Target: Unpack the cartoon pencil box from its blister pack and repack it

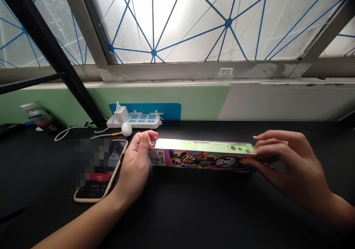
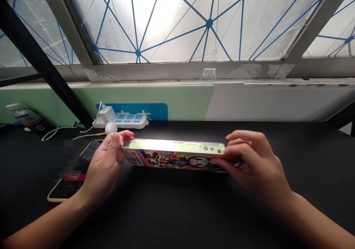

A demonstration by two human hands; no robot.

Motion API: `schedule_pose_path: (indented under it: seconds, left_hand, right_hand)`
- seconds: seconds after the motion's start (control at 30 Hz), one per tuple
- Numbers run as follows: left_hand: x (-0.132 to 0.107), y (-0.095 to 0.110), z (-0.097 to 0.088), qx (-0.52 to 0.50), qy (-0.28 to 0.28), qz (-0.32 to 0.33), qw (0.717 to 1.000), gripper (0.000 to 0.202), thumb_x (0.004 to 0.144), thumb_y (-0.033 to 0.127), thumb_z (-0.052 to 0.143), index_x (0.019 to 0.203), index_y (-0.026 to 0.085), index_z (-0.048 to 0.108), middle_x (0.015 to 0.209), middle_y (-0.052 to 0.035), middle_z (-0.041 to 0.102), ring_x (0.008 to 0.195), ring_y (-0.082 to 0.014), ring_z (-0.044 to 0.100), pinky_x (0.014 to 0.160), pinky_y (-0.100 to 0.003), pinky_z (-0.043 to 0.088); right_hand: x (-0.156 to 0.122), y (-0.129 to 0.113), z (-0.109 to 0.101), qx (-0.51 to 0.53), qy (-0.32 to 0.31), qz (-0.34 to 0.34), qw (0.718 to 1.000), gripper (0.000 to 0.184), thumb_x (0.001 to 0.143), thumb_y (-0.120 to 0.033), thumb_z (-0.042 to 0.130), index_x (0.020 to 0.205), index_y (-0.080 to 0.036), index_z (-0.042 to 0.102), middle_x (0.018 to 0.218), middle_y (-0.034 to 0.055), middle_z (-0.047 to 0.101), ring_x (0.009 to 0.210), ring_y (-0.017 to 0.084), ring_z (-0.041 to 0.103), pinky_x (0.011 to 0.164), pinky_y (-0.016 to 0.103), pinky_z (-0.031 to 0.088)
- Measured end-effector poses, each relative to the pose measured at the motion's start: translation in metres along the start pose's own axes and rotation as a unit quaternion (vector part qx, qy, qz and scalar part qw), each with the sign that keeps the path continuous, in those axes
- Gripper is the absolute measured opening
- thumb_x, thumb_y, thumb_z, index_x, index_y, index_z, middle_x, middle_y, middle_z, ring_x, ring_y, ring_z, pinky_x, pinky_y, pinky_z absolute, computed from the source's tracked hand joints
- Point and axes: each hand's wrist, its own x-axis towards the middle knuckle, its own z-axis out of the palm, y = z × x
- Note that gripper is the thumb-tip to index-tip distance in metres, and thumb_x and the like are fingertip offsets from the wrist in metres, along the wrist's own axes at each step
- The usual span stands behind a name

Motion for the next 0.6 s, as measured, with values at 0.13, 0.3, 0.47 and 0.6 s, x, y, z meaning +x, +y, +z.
schedule_pose_path:
  seconds: [0.13, 0.3, 0.47, 0.6]
  left_hand:
    - [0.009, 0.016, -0.005, -0.018, -0.052, 0.048, 0.997, 0.036, 0.103, 0.046, 0.047, 0.077, 0.023, 0.058, 0.098, -0.0037, 0.067, 0.093, -0.0209, 0.063, 0.089, -0.034, 0.051]
    - [0.011, 0.03, -0.014, 0.242, -0.191, 0.103, 0.946, 0.022, 0.098, 0.043, 0.056, 0.103, 0.028, 0.071, 0.118, -0.0079, 0.07, 0.115, -0.0282, 0.064, 0.097, -0.035, 0.05]
    - [0.006, 0.017, -0.016, 0.496, -0.335, 0.163, 0.784, 0.068, 0.082, 0.051, 0.078, 0.143, 0.03, 0.056, 0.145, -0.009, 0.06, 0.134, -0.0352, 0.054, 0.111, -0.045, 0.043]
    - [0.005, 0.011, -0.016, 0.58, -0.374, 0.142, 0.71, 0.079, 0.092, 0.053, 0.064, 0.159, 0.025, 0.031, 0.158, -0.011, 0.044, 0.144, -0.032, 0.04, 0.116, -0.048, 0.039]
  right_hand:
    - [-0.003, -0.003, -0.004, -0.016, -0.091, -0.033, 0.995, 0.01, 0.088, -0.034, 0.069, 0.081, -0.029, 0.064, 0.119, 0.0076, 0.064, 0.082, 0.026, 0.073, 0.062, 0.038, 0.058]
    - [-0.01, -0.016, -0.004, -0.038, -0.249, -0.123, 0.96, 0.012, 0.091, -0.026, 0.058, 0.079, -0.026, 0.057, 0.134, 0.0085, 0.065, 0.072, 0.021, 0.072, 0.052, 0.032, 0.051]
    - [-0.016, -0.024, 0.004, -0.052, -0.247, -0.196, 0.948, 0.008, 0.089, -0.017, 0.052, 0.095, -0.023, 0.054, 0.131, 0.0145, 0.067, 0.077, 0.024, 0.073, 0.053, 0.032, 0.053]
    - [-0.02, -0.021, 0.012, -0.03, -0.279, -0.189, 0.941, 0.01, 0.09, -0.015, 0.049, 0.096, -0.023, 0.049, 0.131, 0.0128, 0.065, 0.058, 0.014, 0.064, 0.048, 0.029, 0.046]
